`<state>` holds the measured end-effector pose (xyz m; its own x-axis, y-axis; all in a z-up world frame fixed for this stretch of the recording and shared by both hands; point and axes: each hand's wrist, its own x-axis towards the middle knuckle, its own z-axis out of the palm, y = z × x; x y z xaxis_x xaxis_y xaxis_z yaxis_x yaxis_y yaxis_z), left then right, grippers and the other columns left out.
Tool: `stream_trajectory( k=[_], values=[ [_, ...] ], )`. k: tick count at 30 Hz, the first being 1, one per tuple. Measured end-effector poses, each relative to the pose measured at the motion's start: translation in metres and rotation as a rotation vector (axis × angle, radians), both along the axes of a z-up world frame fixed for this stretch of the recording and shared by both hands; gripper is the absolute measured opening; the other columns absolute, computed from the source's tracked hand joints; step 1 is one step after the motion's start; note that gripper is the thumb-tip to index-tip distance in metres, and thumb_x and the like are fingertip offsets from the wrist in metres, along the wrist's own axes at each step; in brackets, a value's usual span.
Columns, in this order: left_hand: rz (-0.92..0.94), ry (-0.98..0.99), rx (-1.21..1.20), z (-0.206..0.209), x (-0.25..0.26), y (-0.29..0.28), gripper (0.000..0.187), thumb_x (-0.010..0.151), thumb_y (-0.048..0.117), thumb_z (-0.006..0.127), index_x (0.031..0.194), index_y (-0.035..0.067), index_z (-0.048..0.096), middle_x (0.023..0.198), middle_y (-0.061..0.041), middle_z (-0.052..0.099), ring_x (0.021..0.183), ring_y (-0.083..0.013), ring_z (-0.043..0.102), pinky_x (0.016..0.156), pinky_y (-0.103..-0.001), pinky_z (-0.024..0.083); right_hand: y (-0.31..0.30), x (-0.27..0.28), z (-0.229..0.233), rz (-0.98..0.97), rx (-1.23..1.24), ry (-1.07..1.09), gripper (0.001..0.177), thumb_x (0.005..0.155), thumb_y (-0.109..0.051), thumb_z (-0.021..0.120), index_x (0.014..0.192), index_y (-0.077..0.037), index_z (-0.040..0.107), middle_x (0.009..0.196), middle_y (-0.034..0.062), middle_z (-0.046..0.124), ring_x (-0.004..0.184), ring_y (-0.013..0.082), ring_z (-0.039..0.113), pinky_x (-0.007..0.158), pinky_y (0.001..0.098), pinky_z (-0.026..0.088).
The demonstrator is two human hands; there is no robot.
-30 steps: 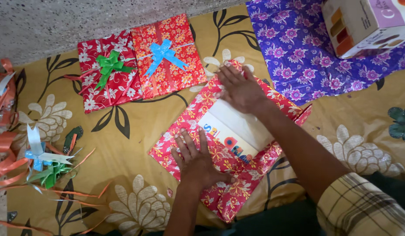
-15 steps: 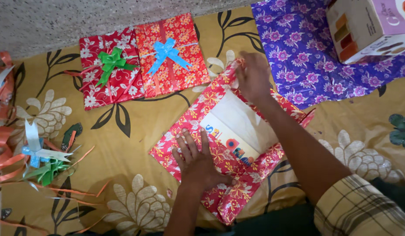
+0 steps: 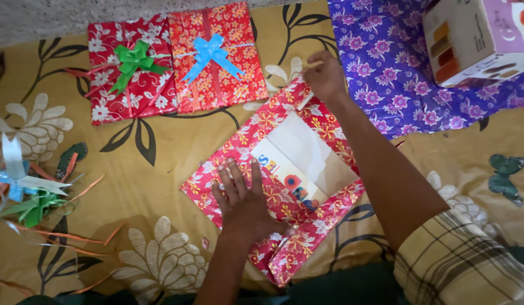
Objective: The person wraps a rectangular box with red floral wrapping paper, folds the edges, and secures them with tape. They smooth the paper and complete the wrapping by folding the final flaps over the box.
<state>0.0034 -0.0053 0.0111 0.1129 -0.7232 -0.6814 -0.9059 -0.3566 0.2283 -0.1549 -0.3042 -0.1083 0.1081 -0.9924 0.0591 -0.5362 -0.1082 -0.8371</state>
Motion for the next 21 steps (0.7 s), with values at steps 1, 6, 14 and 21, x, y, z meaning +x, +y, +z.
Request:
stream_trajectory(
  k=[1, 6, 14, 21],
  values=[
    [0.004, 0.005, 0.005, 0.000, 0.000, 0.000, 0.167, 0.051, 0.065, 0.096, 0.162, 0.015, -0.018, 0.164, -0.032, -0.027, 0.152, -0.0513, -0.027, 0.121, -0.066, -0.005, 0.001, 0.000, 0.003, 0.000, 0.032, -0.015, 0.032, 0.088, -0.002, 0.064, 0.119, -0.004, 0.065, 0.085, 0.0090, 0.074, 0.074, 0.0137, 0.071, 0.065, 0.0305, 0.055],
    [0.011, 0.014, 0.011, -0.001, 0.000, 0.001, 0.167, 0.051, 0.063, 0.097, 0.162, 0.015, -0.019, 0.164, -0.032, -0.029, 0.152, -0.0503, -0.027, 0.122, -0.065, -0.006, 0.005, 0.003, 0.015, 0.012, 0.149, -0.099, 0.037, 0.087, 0.001, 0.064, 0.123, -0.005, 0.064, 0.088, 0.0070, 0.071, 0.071, 0.0125, 0.066, 0.060, 0.0291, 0.052],
    [0.007, 0.001, 0.036, 0.003, -0.001, -0.001, 0.167, 0.052, 0.064, 0.096, 0.162, 0.015, -0.020, 0.165, -0.032, -0.028, 0.152, -0.0507, -0.027, 0.122, -0.066, -0.006, 0.002, 0.012, 0.016, -0.001, 0.160, -0.188, 0.034, 0.089, -0.004, 0.077, 0.121, 0.002, 0.066, 0.091, 0.0072, 0.068, 0.078, 0.0125, 0.065, 0.065, 0.0271, 0.052],
    [0.008, -0.002, 0.036, 0.005, -0.001, -0.002, 0.168, 0.052, 0.066, 0.096, 0.162, 0.015, -0.020, 0.165, -0.031, -0.027, 0.152, -0.0496, -0.028, 0.123, -0.064, -0.007, -0.003, 0.003, 0.010, 0.042, 0.216, -0.209, 0.056, 0.084, 0.005, 0.071, 0.137, -0.002, 0.053, 0.096, 0.0075, 0.070, 0.080, 0.0142, 0.067, 0.066, 0.0278, 0.053]
  ],
)
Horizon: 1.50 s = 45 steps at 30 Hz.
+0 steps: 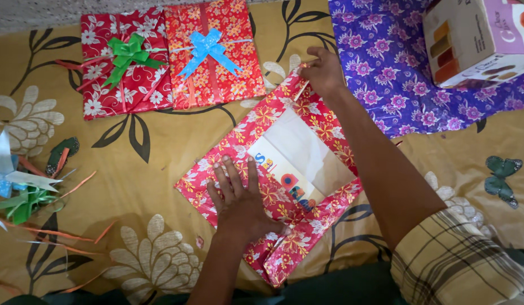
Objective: The person wraps a rectangular box with red floral wrapping paper, folds the edges, and secures them with tape. They smooth the paper and complete the wrapping by folding the final flaps over the box.
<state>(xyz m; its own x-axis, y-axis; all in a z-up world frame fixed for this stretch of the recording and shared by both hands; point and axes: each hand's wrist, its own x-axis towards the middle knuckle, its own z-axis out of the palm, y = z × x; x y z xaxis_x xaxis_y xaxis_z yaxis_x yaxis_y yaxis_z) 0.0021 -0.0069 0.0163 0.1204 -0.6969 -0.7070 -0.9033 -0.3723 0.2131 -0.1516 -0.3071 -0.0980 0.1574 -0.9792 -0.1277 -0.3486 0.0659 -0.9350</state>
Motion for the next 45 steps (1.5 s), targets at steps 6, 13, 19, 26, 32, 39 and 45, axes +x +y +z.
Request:
stream_trajectory(
  k=[6, 13, 19, 26, 32, 39, 45],
  values=[
    [-0.010, 0.001, 0.010, -0.001, 0.001, -0.001, 0.166, 0.053, 0.066, 0.095, 0.161, 0.015, -0.021, 0.165, -0.032, -0.029, 0.152, -0.0504, -0.029, 0.122, -0.065, -0.007, 0.012, 0.002, 0.003, 0.112, -0.464, 0.384, 0.053, 0.082, -0.002, 0.079, 0.131, -0.003, 0.061, 0.100, 0.0145, 0.071, 0.091, 0.0289, 0.072, 0.080, 0.0383, 0.057],
    [-0.005, -0.003, -0.004, -0.002, 0.001, 0.000, 0.168, 0.050, 0.066, 0.096, 0.162, 0.016, -0.019, 0.165, -0.032, -0.028, 0.152, -0.0501, -0.028, 0.122, -0.065, -0.005, 0.047, -0.006, 0.027, 0.263, -0.900, 0.651, 0.038, 0.103, -0.012, 0.073, 0.139, -0.009, 0.060, 0.147, 0.0132, 0.060, 0.135, 0.0320, 0.058, 0.117, 0.0427, 0.048],
    [-0.006, -0.004, -0.011, 0.001, 0.001, 0.000, 0.171, 0.047, 0.068, 0.096, 0.162, 0.015, -0.018, 0.165, -0.032, -0.027, 0.152, -0.0505, -0.027, 0.122, -0.065, -0.004, 0.067, -0.005, 0.022, 0.674, -0.756, 0.872, 0.071, 0.108, -0.052, 0.038, 0.156, 0.000, 0.034, 0.163, 0.0232, 0.033, 0.152, 0.0372, 0.027, 0.120, 0.0578, 0.017],
    [0.002, 0.007, -0.029, -0.003, 0.001, 0.001, 0.168, 0.049, 0.065, 0.097, 0.162, 0.015, -0.016, 0.165, -0.032, -0.026, 0.152, -0.0506, -0.027, 0.121, -0.065, -0.005, 0.050, -0.001, 0.022, 0.653, -0.544, 0.981, 0.077, 0.106, -0.057, 0.029, 0.162, -0.004, 0.018, 0.170, 0.0180, 0.016, 0.157, 0.0328, 0.010, 0.123, 0.0586, 0.008],
    [0.010, 0.007, -0.045, -0.007, 0.002, 0.002, 0.167, 0.049, 0.064, 0.097, 0.162, 0.015, -0.016, 0.165, -0.031, -0.024, 0.153, -0.0500, -0.025, 0.122, -0.065, -0.005, 0.031, -0.004, 0.037, 0.537, -0.390, 1.064, 0.075, 0.104, -0.054, 0.027, 0.162, -0.009, 0.012, 0.171, 0.0144, 0.005, 0.156, 0.0321, 0.001, 0.121, 0.0609, 0.002],
    [0.009, 0.016, -0.003, 0.000, 0.002, 0.001, 0.170, 0.048, 0.066, 0.097, 0.162, 0.015, -0.018, 0.165, -0.032, -0.027, 0.152, -0.0509, -0.026, 0.122, -0.065, -0.005, 0.082, 0.006, 0.042, 0.775, -0.797, 1.051, 0.077, 0.102, -0.057, 0.036, 0.161, -0.008, 0.024, 0.169, 0.0167, 0.020, 0.159, 0.0312, 0.013, 0.125, 0.0584, 0.007],
    [0.005, 0.019, -0.042, -0.002, 0.003, 0.003, 0.170, 0.047, 0.066, 0.097, 0.162, 0.015, -0.017, 0.165, -0.032, -0.027, 0.153, -0.0506, -0.026, 0.122, -0.065, -0.005, 0.102, 0.007, 0.043, 0.872, -0.755, 0.964, 0.072, 0.101, -0.056, 0.036, 0.160, -0.015, 0.028, 0.167, 0.0123, 0.024, 0.155, 0.0303, 0.017, 0.122, 0.0575, 0.007]
  ],
)
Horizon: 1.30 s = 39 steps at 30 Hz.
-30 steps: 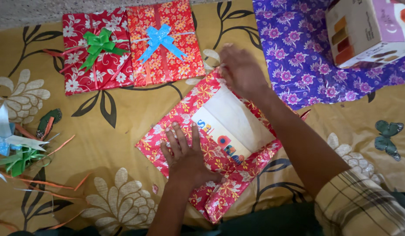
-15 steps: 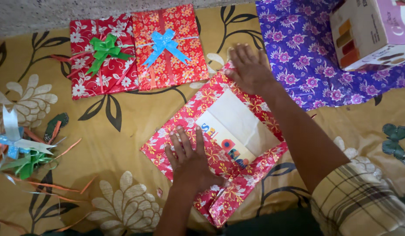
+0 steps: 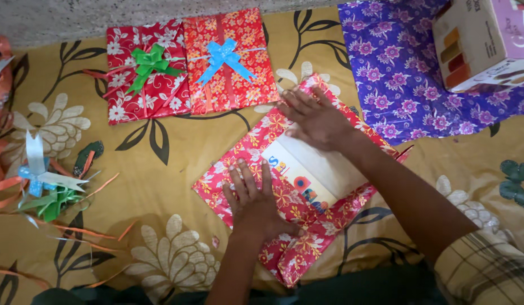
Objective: The person wraps a rectangular box with red floral wrapping paper, folds the edges, and secures them with tape. They smooth the paper and complete the wrapping by folding the final flaps over the box.
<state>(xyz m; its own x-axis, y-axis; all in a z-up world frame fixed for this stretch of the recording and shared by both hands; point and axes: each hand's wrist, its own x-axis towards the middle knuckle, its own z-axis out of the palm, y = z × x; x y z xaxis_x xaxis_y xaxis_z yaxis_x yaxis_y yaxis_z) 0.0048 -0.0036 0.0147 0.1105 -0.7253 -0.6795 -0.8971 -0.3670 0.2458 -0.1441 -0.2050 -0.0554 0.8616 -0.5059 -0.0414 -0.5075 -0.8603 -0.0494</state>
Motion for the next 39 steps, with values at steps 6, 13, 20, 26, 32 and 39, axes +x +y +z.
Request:
stream_trajectory(
  k=[6, 13, 20, 26, 32, 39],
  values=[
    [0.007, 0.005, -0.014, -0.005, 0.000, 0.001, 0.170, 0.046, 0.065, 0.097, 0.162, 0.015, -0.017, 0.165, -0.031, -0.027, 0.152, -0.0505, -0.026, 0.121, -0.066, -0.004, -0.014, -0.011, 0.026, -0.101, 0.062, -0.057, 0.063, 0.106, -0.049, 0.035, 0.160, -0.018, 0.031, 0.168, 0.0171, 0.023, 0.156, 0.0350, 0.013, 0.121, 0.0560, 0.007],
    [-0.010, 0.013, -0.049, -0.007, 0.001, 0.004, 0.170, 0.048, 0.066, 0.096, 0.163, 0.013, -0.017, 0.164, -0.035, -0.027, 0.152, -0.0529, -0.025, 0.121, -0.067, -0.006, 0.056, -0.097, 0.057, -0.237, -0.189, -0.350, 0.061, 0.107, -0.034, 0.050, 0.155, 0.002, 0.037, 0.167, 0.0273, 0.030, 0.159, 0.0401, 0.022, 0.128, 0.0549, 0.018],
    [-0.037, -0.022, -0.031, -0.014, 0.000, 0.006, 0.170, 0.050, 0.069, 0.094, 0.161, 0.014, -0.022, 0.163, -0.034, -0.032, 0.151, -0.0520, -0.030, 0.121, -0.068, -0.008, 0.156, -0.134, 0.021, 0.083, -0.107, -0.128, 0.073, 0.098, -0.047, 0.059, 0.152, -0.002, 0.041, 0.160, 0.0220, 0.037, 0.151, 0.0354, 0.034, 0.124, 0.0548, 0.022],
    [-0.030, -0.050, -0.033, -0.013, -0.004, 0.004, 0.171, 0.050, 0.069, 0.094, 0.162, 0.015, -0.022, 0.163, -0.034, -0.031, 0.152, -0.0505, -0.030, 0.121, -0.067, -0.007, 0.182, -0.105, 0.011, 0.078, -0.111, -0.215, 0.081, 0.093, -0.055, 0.060, 0.154, -0.006, 0.040, 0.160, 0.0201, 0.036, 0.148, 0.0353, 0.033, 0.122, 0.0567, 0.018],
    [-0.042, -0.090, -0.048, -0.013, -0.006, 0.008, 0.171, 0.047, 0.073, 0.093, 0.162, 0.016, -0.020, 0.164, -0.033, -0.027, 0.152, -0.0502, -0.027, 0.122, -0.067, -0.006, 0.188, -0.104, 0.025, -0.004, -0.023, -0.193, 0.083, 0.082, -0.054, 0.068, 0.148, -0.009, 0.046, 0.155, 0.0188, 0.042, 0.147, 0.0346, 0.032, 0.117, 0.0630, 0.016],
    [-0.021, -0.043, -0.006, -0.024, -0.003, 0.004, 0.161, 0.059, 0.077, 0.085, 0.162, 0.015, -0.023, 0.162, -0.034, -0.034, 0.150, -0.0493, -0.034, 0.119, -0.068, -0.011, 0.192, -0.100, 0.023, 0.052, 0.038, -0.272, 0.054, 0.080, -0.038, 0.079, 0.129, -0.018, 0.067, 0.116, 0.0036, 0.065, 0.127, 0.0265, 0.051, 0.111, 0.0612, 0.026]
  ],
)
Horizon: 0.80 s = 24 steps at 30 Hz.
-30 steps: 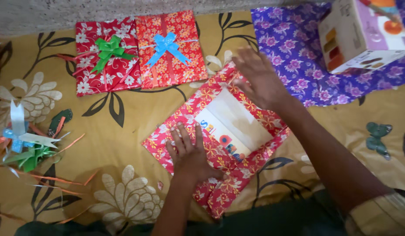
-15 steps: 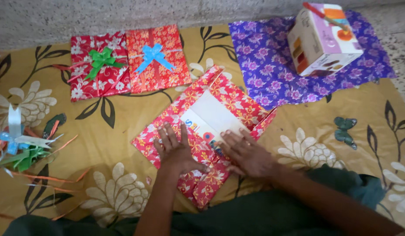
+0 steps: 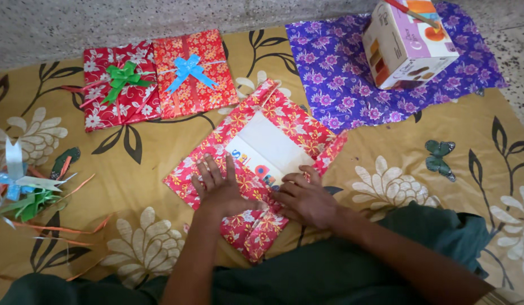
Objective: The person wraps a rectangular box with red floral wrapping paper, folds the edges, and secures them with tape. They smooth the paper and complete the wrapping by folding the final flaps over the box.
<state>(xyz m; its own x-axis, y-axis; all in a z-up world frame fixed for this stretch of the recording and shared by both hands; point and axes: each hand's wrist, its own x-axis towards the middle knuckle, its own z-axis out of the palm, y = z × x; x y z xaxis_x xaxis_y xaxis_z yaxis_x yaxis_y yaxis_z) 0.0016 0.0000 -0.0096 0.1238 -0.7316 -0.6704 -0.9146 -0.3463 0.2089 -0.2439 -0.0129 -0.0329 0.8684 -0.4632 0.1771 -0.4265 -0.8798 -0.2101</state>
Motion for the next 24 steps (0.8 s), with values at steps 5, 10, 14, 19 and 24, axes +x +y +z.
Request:
stream_trajectory(
  k=[5, 10, 14, 19, 24],
  values=[
    [0.044, 0.037, -0.032, -0.005, 0.002, -0.004, 0.140, 0.074, 0.075, 0.073, 0.162, 0.019, -0.021, 0.163, -0.029, -0.036, 0.150, -0.0472, -0.036, 0.119, -0.067, -0.013, -0.002, 0.003, 0.006, -0.004, 0.110, 0.018, 0.050, 0.083, -0.034, 0.079, 0.129, -0.019, 0.069, 0.105, 0.0052, 0.063, 0.115, 0.0264, 0.054, 0.109, 0.0595, 0.028],
    [0.045, 0.007, 0.031, 0.003, -0.003, -0.002, 0.147, 0.070, 0.075, 0.077, 0.161, 0.019, -0.024, 0.163, -0.029, -0.036, 0.151, -0.0456, -0.035, 0.121, -0.064, -0.013, -0.001, 0.008, 0.016, -0.047, 0.185, 0.014, 0.035, 0.081, -0.032, 0.079, 0.110, -0.015, 0.071, 0.106, 0.0078, 0.062, 0.120, 0.0283, 0.052, 0.109, 0.0590, 0.027],
    [0.027, -0.023, 0.011, 0.009, -0.006, -0.001, 0.149, 0.069, 0.074, 0.079, 0.162, 0.018, -0.024, 0.163, -0.030, -0.035, 0.151, -0.0469, -0.033, 0.120, -0.065, -0.012, -0.001, 0.011, 0.018, 0.011, 0.126, -0.047, 0.019, 0.079, -0.027, 0.078, 0.092, -0.015, 0.069, 0.104, 0.0039, 0.067, 0.124, 0.0296, 0.054, 0.106, 0.0608, 0.025],
    [0.030, -0.036, 0.015, 0.010, -0.006, -0.003, 0.153, 0.065, 0.075, 0.082, 0.162, 0.019, -0.023, 0.164, -0.029, -0.034, 0.152, -0.0459, -0.031, 0.121, -0.064, -0.011, -0.002, 0.009, 0.016, -0.018, 0.226, -0.112, 0.016, 0.081, -0.023, 0.079, 0.092, -0.016, 0.070, 0.093, -0.0004, 0.069, 0.108, 0.0200, 0.061, 0.109, 0.0573, 0.027],
    [0.025, -0.058, 0.028, 0.011, -0.008, -0.004, 0.155, 0.063, 0.077, 0.081, 0.162, 0.018, -0.022, 0.164, -0.030, -0.032, 0.153, -0.0464, -0.029, 0.122, -0.065, -0.009, -0.004, 0.012, 0.005, -0.005, 0.171, -0.156, 0.021, 0.080, -0.020, 0.079, 0.098, -0.016, 0.071, 0.094, 0.0001, 0.068, 0.106, 0.0200, 0.060, 0.108, 0.0545, 0.030]
  ],
)
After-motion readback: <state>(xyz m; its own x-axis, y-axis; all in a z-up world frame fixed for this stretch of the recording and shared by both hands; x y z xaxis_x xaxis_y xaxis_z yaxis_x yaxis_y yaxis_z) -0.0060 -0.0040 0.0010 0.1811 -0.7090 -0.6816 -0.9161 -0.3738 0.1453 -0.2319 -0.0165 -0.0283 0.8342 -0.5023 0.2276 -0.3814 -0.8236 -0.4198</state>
